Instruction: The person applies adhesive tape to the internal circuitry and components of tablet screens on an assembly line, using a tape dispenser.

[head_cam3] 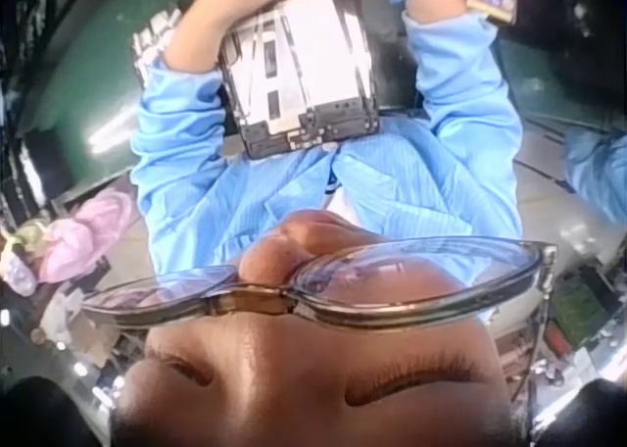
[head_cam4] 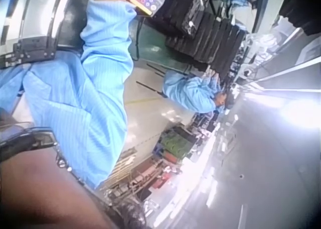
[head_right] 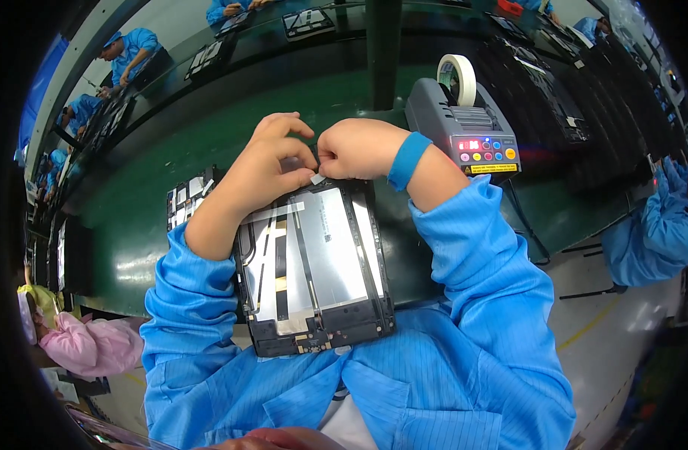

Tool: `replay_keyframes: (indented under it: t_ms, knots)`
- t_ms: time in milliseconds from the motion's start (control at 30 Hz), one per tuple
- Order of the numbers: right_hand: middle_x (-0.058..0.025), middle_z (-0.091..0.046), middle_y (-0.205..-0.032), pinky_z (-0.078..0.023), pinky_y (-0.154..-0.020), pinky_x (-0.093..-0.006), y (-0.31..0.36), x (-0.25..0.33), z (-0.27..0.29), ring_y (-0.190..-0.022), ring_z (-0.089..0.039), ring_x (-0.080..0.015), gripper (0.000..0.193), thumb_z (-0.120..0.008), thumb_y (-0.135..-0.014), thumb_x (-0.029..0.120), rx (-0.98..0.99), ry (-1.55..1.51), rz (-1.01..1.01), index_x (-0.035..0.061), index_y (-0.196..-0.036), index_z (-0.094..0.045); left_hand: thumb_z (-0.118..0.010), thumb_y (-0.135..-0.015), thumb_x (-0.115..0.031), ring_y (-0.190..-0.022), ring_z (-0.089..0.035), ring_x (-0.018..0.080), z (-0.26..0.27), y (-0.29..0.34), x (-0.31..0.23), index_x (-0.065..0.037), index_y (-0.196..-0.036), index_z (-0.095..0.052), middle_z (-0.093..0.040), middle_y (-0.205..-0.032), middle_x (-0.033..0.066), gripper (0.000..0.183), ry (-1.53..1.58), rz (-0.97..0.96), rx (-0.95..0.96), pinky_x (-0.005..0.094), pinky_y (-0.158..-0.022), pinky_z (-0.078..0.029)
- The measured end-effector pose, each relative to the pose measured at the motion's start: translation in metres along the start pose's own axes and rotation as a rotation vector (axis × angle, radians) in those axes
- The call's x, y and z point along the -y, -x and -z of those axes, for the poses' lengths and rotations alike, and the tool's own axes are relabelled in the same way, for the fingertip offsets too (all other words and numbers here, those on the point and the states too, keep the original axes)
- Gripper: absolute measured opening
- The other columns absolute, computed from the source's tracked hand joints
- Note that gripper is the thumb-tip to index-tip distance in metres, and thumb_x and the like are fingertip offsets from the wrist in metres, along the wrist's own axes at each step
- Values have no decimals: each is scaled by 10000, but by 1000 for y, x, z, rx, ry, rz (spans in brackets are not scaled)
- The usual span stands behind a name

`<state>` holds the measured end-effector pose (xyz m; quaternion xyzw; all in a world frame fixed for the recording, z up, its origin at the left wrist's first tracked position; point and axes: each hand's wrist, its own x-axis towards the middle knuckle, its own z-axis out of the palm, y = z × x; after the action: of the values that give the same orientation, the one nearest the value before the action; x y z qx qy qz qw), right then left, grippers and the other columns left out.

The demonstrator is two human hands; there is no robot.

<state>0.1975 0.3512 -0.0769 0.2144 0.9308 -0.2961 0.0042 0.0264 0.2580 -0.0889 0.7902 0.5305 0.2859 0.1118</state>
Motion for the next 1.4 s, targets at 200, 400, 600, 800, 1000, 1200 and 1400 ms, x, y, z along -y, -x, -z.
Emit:
replay_keyframes:
  t_ms: [200,400,600,800,1000,1200,1400]
  knots:
    - [-57,-556,-634,-427,-512,-282,4,0,-10,-572,-527,-144,180,-671,-751,181,-120,-269,-160,29,-760,-574,-692,-600,42,-1226,-388,316,2,5,-6,-128,-743,-706,-539,-1113,72,223,-85,-169,14,389,-976,-358]
    - [-82,-560,-664,-443,-541,-301,13,-10,-56,-596,-547,-170,282,-691,-744,182,-577,-670,-289,-5,-843,-505,-609,-682,53,-1278,-346,339,14,24,-22,-175,-849,-731,-520,-1207,88,307,-279,-129,111,406,-1019,-319]
    - [-194,-567,-988,-437,-811,-369,65,11,-86,-926,-551,-304,369,-620,-802,243,-811,-264,-105,-10,-1059,-537,-533,-783,-29,-1333,-235,400,11,89,-34,-69,-1199,-574,-391,-1349,194,420,-215,128,-93,444,-1072,-225]
    - [-341,-176,-1419,-84,-1094,-481,92,35,-104,-1365,-53,-447,743,-453,-896,478,-455,-203,-182,-86,-1353,-292,-515,-879,-210,-1330,-260,303,-30,148,-22,51,-1415,-155,-267,-1415,256,696,717,661,-386,355,-1062,-231]
    - [-339,-333,-1323,-294,-1028,-455,88,46,-99,-1244,-363,-431,670,-551,-865,374,-647,-188,68,-101,-1283,-332,-516,-822,-85,-1266,-353,245,-11,137,-63,29,-1431,-98,-286,-1415,177,748,1033,387,-592,343,-1035,-290]
    - [-181,-573,-981,-494,-686,-288,71,79,-61,-816,-602,-173,587,-651,-815,257,-720,-919,110,-72,-1172,-321,-566,-791,-110,-1306,-300,272,4,150,-96,43,-1425,-90,-258,-1430,198,808,860,236,-721,355,-1066,-225]
    - [-120,-607,-864,-447,-642,-248,56,98,-42,-789,-560,-109,556,-585,-892,299,-686,-1020,148,-64,-1194,-291,-637,-793,-167,-1263,-363,254,13,163,-104,52,-1420,-93,-300,-1403,205,859,755,180,-792,346,-1031,-288]
